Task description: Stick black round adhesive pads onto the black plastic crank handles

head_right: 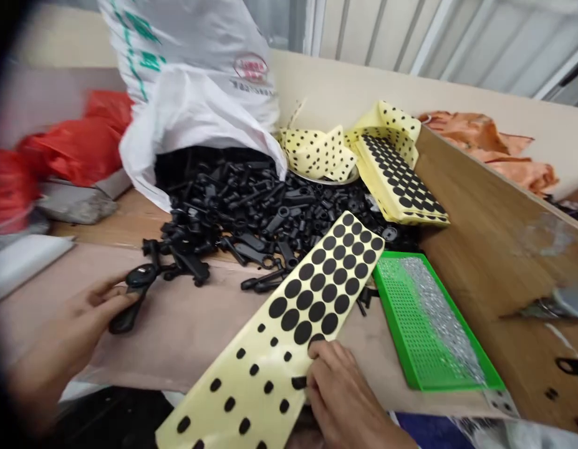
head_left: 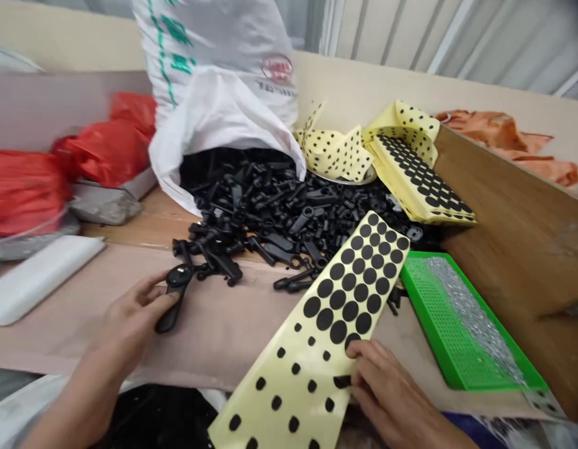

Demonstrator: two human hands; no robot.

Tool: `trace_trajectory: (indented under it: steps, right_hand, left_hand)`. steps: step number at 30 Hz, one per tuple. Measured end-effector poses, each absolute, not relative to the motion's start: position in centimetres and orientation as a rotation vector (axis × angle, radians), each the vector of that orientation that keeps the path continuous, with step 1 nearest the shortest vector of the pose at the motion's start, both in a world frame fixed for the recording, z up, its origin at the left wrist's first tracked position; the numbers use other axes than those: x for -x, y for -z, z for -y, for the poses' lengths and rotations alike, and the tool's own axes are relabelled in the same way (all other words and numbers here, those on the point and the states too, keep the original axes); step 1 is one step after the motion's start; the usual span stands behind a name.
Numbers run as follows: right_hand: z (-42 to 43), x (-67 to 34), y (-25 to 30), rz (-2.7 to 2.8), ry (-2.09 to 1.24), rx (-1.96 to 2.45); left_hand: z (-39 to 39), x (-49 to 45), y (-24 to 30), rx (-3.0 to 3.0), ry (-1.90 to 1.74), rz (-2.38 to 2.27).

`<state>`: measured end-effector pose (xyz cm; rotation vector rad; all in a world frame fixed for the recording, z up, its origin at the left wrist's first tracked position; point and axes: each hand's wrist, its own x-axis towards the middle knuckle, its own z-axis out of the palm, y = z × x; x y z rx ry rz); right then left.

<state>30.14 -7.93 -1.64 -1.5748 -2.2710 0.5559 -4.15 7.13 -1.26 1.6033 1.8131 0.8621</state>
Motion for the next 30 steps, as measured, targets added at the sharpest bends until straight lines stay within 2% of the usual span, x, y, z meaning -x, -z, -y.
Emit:
trace_trajectory:
  steps: [4,11,20,30]
  right_hand:
    - [8.7,-29.4,3.1,2.268,-0.333,1.560]
    - [7.9,-28.9,4.8,2.271,-0.079,1.523]
    - [7.5,-29.6,3.4,2.120,-0.460,1.491]
    - [8.5,-29.4,4.2,2.225,-0.354,1.299]
  left_hand:
    - [-4.0,-0.7,-0.7,-0.924,-1.022,-1.407]
    - [0.9,-8.6,-0.1,-0.864,-0.615,-0.978]
    - [3.0,-12.8,3.6,-0.897,-0.598,-0.799]
    - [3.7,-12.5,4.1,-1.080,-0.582,-0.933]
